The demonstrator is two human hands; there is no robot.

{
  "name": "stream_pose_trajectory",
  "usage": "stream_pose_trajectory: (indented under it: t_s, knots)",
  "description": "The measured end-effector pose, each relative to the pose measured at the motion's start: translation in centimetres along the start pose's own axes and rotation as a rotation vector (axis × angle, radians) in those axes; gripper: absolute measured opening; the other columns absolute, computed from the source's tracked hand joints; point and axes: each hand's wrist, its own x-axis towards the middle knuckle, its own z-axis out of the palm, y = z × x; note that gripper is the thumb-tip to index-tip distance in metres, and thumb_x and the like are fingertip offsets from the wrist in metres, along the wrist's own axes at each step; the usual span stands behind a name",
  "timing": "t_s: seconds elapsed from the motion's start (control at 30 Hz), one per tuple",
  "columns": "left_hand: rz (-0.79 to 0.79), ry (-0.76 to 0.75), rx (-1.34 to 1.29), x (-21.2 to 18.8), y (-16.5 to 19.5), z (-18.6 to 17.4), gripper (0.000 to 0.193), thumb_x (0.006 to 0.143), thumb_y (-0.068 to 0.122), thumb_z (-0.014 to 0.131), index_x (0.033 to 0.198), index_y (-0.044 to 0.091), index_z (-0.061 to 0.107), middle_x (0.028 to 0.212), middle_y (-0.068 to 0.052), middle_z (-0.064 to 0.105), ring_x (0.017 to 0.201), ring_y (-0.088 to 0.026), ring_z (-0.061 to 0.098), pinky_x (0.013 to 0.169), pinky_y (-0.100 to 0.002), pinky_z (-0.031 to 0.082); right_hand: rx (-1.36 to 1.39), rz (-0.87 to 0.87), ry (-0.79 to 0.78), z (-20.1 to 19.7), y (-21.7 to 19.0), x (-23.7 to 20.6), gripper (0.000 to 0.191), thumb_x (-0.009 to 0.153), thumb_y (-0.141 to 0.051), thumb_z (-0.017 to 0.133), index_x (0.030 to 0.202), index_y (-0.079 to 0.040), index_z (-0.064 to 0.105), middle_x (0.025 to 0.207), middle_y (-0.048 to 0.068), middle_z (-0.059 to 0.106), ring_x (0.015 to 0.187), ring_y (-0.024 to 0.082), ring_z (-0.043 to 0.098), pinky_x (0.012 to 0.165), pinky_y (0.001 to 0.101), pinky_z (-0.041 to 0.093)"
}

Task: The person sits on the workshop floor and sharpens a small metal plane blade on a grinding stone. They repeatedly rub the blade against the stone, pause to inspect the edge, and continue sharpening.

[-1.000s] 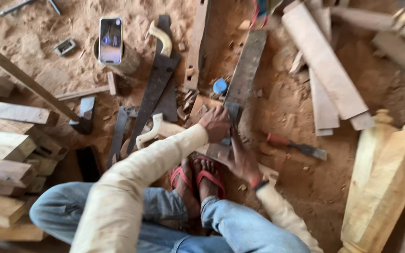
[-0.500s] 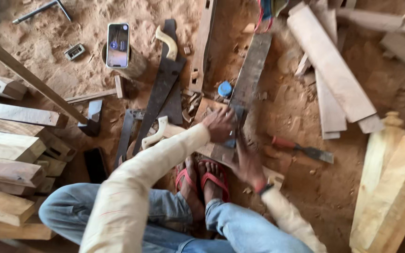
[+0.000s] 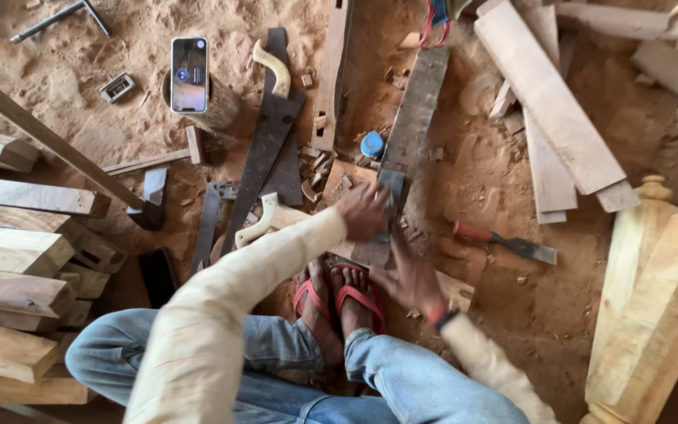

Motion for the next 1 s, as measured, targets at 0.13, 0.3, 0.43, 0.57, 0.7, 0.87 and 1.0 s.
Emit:
stream_pose_trajectory:
  t_s: [0.13, 0.3, 0.43, 0.57, 0.7, 0.87, 1.0]
  knots:
    - [0.105, 0.034, -0.013, -2.4, 1.7, 1.4, 0.065, 0.085, 0.055, 0.064, 0.131, 0.009, 0.067, 0.139, -0.03, 0.052, 0.129, -0.047, 0.048, 0.107, -0.056, 0.044, 0.047, -0.131, 0.106, 2.7, -0.2, -3.0, 0.111, 0.085, -0.071, 0.057, 0.162, -0.006, 0.01, 0.167, 0.027, 0.022, 0.117, 0.046, 0.064, 0.073, 0.0467, 0.061]
    - [-0.022, 0.104, 0.039, 3.3, -2.6, 2.0, 0.06, 0.086, 0.052, 0.063, 0.128, 0.01, 0.068, 0.14, -0.031, 0.053, 0.131, -0.046, 0.048, 0.106, -0.052, 0.044, -0.199, -0.314, 0.296, 0.1, 3.9, 4.1, 0.108, 0.094, -0.071, 0.057, 0.167, -0.004, 0.013, 0.167, 0.024, 0.03, 0.13, 0.048, 0.062, 0.099, 0.052, 0.054]
    - [-0.036, 0.142, 0.029, 2.4, -2.3, 1.0, 0.053, 0.094, 0.047, 0.062, 0.13, 0.008, 0.068, 0.14, -0.031, 0.055, 0.132, -0.046, 0.049, 0.107, -0.053, 0.046, -0.07, -0.239, 0.21, -1.1, 2.5, 4.4, 0.111, 0.088, -0.074, 0.054, 0.164, -0.005, 0.01, 0.168, 0.026, 0.024, 0.129, 0.046, 0.059, 0.094, 0.047, 0.058]
    - [0.133, -0.035, 0.004, -1.8, 1.4, 1.3, 0.064, 0.091, 0.054, 0.06, 0.131, 0.004, 0.066, 0.138, -0.036, 0.052, 0.128, -0.048, 0.049, 0.102, -0.058, 0.046, 0.03, -0.047, 0.05, 2.2, -0.9, -2.5, 0.119, 0.077, -0.078, 0.053, 0.161, -0.007, 0.006, 0.168, 0.024, 0.021, 0.117, 0.043, 0.065, 0.081, 0.0469, 0.061]
    - [0.047, -0.041, 0.079, 0.1, 0.3, 1.9, 0.048, 0.092, 0.044, 0.06, 0.128, 0.013, 0.069, 0.143, -0.031, 0.05, 0.132, -0.049, 0.045, 0.104, -0.059, 0.045, -0.071, -0.406, 0.337, 2.0, 0.9, -0.4, 0.117, 0.098, -0.074, 0.054, 0.175, -0.002, 0.003, 0.173, 0.029, 0.02, 0.137, 0.056, 0.056, 0.099, 0.0518, 0.059]
    - [-0.105, 0.004, -0.052, 3.7, -2.7, 0.2, 0.049, 0.093, 0.04, 0.059, 0.132, 0.012, 0.067, 0.146, -0.03, 0.051, 0.135, -0.044, 0.045, 0.11, -0.053, 0.045, -0.283, -0.388, 0.374, -0.9, 3.8, 5.6, 0.117, 0.098, -0.081, 0.052, 0.174, -0.007, 0.005, 0.172, 0.022, 0.026, 0.11, 0.04, 0.072, 0.081, 0.0405, 0.063]
    - [0.017, -0.026, 0.064, 0.0, 0.2, -0.3, 0.049, 0.093, 0.04, 0.057, 0.133, 0.012, 0.063, 0.143, -0.033, 0.048, 0.13, -0.049, 0.045, 0.104, -0.057, 0.043, -0.097, -0.114, 0.107, 1.8, 1.3, 0.8, 0.121, 0.081, -0.082, 0.049, 0.165, -0.008, 0.004, 0.171, 0.022, 0.022, 0.083, 0.035, 0.076, 0.055, 0.0373, 0.058]
